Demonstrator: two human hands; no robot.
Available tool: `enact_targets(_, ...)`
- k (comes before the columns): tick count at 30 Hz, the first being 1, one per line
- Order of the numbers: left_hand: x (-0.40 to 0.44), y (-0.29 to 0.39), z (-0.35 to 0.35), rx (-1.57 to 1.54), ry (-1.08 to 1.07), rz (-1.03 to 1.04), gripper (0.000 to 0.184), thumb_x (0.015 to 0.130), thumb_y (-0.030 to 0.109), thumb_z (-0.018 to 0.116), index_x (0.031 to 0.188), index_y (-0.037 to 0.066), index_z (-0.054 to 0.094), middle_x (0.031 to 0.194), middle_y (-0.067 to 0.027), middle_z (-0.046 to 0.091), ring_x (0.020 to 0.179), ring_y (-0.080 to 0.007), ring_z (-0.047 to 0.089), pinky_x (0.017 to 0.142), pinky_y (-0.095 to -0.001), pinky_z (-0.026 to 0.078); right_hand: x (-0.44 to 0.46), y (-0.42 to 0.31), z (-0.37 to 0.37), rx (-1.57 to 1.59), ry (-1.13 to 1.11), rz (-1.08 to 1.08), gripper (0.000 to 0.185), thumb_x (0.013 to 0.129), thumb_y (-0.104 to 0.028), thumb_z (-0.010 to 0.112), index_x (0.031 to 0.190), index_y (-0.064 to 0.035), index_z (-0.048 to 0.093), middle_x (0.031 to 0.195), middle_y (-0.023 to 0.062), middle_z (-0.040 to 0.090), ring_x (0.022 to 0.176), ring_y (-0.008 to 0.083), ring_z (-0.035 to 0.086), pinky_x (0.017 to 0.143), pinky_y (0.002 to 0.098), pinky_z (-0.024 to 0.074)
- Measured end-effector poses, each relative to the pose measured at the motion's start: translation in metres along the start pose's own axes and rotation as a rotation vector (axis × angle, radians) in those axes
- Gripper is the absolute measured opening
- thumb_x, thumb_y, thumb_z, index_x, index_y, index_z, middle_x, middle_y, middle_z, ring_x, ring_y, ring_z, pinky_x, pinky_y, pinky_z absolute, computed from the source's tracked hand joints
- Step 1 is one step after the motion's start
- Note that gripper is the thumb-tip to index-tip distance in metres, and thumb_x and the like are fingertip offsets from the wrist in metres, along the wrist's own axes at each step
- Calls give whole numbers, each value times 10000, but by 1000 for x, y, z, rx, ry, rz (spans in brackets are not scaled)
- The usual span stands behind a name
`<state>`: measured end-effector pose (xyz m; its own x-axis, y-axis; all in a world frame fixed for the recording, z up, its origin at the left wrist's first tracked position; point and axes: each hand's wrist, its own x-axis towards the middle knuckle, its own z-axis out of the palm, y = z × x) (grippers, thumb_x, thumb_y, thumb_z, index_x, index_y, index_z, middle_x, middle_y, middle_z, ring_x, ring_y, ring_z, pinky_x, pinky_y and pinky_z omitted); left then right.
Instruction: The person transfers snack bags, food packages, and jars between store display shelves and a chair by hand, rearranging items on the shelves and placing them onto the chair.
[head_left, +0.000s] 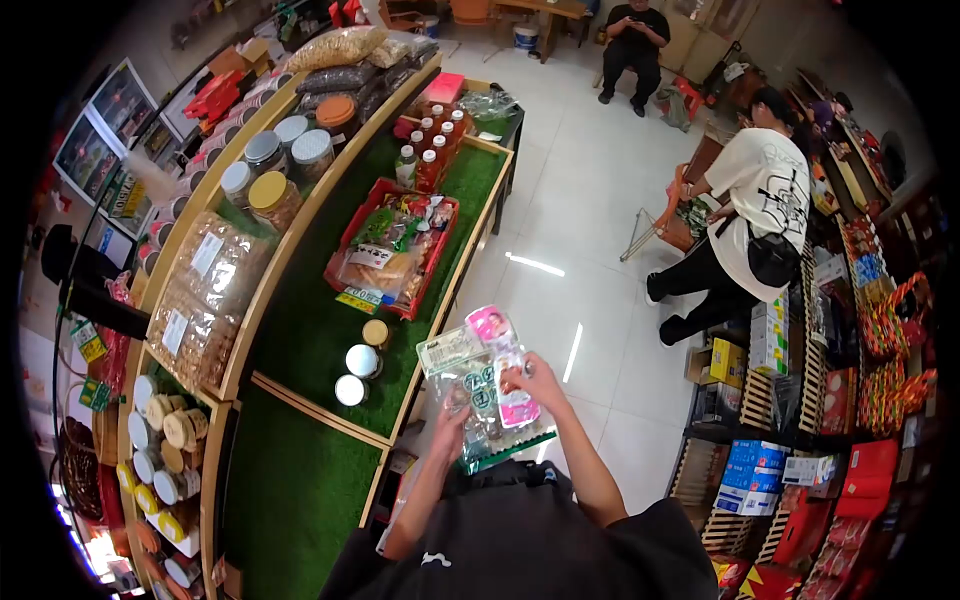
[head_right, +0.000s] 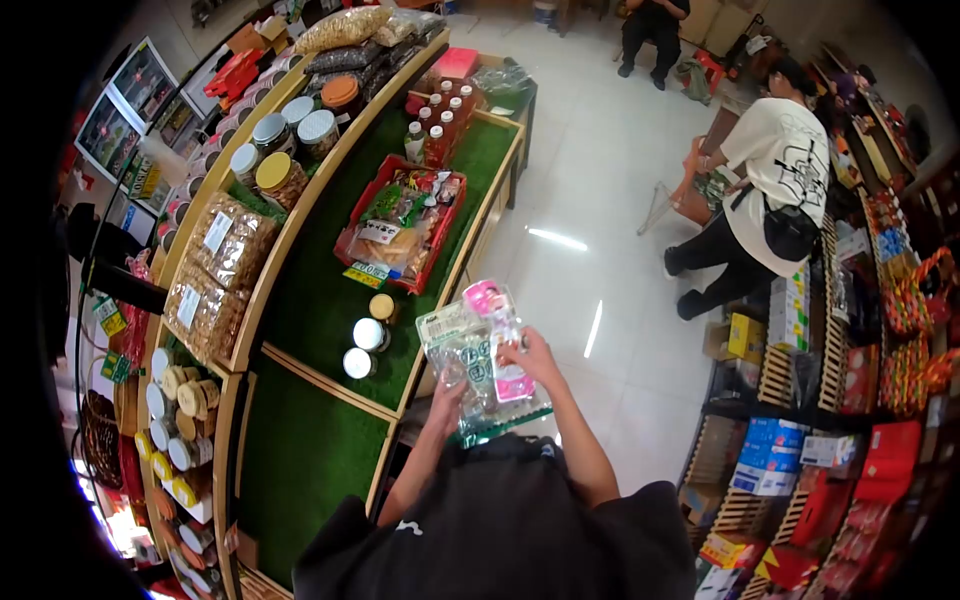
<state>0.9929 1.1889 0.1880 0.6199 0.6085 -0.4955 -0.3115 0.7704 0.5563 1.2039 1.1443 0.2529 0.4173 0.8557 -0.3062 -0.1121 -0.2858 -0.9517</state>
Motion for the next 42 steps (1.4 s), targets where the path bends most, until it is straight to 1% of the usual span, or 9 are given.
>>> enact_targets(9, 112, 106, 18, -144, 82, 34, 630, 861, 32, 501, 1388, 173, 186, 1243, -118, 439, 1033, -253, 525, 774, -432, 521, 177, -50, 14, -72, 20, -65, 235, 764, -131, 670, 868, 6, 510, 717, 77, 609, 619, 116, 594, 580, 255, 482)
enact_targets(15, 143, 129, -10, -248, 284, 129, 614, 865, 31, 502, 1384, 177, 207, 1186, -98, 481, 1024, -237, 528, 804, -406, 509, 321, -40, 33, -206, -113, -19, 221, 771, -133, 638, 868, 14, 507, 686, 99, 633, 612, 146, 623, 571, 257, 490)
enact_targets(19, 147, 143, 1, -346, 490, 270, 592, 857, 25, 516, 1368, 144, 240, 1167, -86, 490, 1003, -230, 526, 809, -406, 497, 420, -48, 82, 9, -244, 102, 258, 829, -189, 599, 860, 43, 492, 706, 108, 615, 590, 149, 599, 581, 264, 477)
enact_targets(24, 162, 137, 1, -466, 737, 479, 508, 843, 10, 532, 1302, 113, 340, 1158, -59, 502, 1007, -182, 514, 855, -345, 456, 549, 77, 177, -51, 50, 73, 213, 854, -202, 516, 794, 3, 516, 713, 94, 609, 673, 159, 604, 596, 277, 460)
enact_targets(26, 166, 132, 4, -493, 798, 510, 501, 843, 12, 534, 1296, 112, 347, 1159, -56, 502, 1013, -188, 512, 863, -351, 449, 559, 53, 212, -125, 115, 48, 207, 848, -203, 515, 821, 2, 512, 725, 89, 609, 690, 162, 606, 605, 283, 457)
enact_targets(28, 170, 133, 18, -588, 865, 500, 500, 840, 15, 542, 1292, 116, 352, 1152, -49, 502, 1021, -199, 501, 881, -370, 431, 582, 70, 240, 322, 27, 401, 237, 839, -209, 519, 929, 6, 480, 761, 87, 615, 743, 199, 614, 631, 312, 454)
enact_targets(31, 172, 121, 21, -639, 907, 539, 490, 837, 20, 551, 1279, 122, 364, 1137, -54, 504, 1023, -205, 495, 889, -384, 423, 564, -29, 254, 184, -75, 681, 219, 845, -196, 498, 931, 5, 481, 772, 83, 618, 795, 242, 621, 648, 331, 445)
enact_targets(36, 178, 125, 31, -642, 972, 615, 455, 839, 25, 551, 1251, 117, 383, 1105, -58, 515, 1017, -198, 494, 876, -373, 428, 597, -12, 266, 196, -290, 591, 210, 853, -129, 417, 952, 39, 496, 797, 197, 627, 573, 305, 630, 485, 373, 557)
enact_targets(42, 180, 130, 37, -633, 977, 674, 417, 840, 27, 553, 1221, 107, 402, 1080, -54, 532, 996, -184, 509, 861, -354, 432, 621, -4, 256, -121, -457, 481, 230, 836, -162, 468, 835, 45, 566, 661, 162, 626, 498, 270, 623, 414, 340, 531)
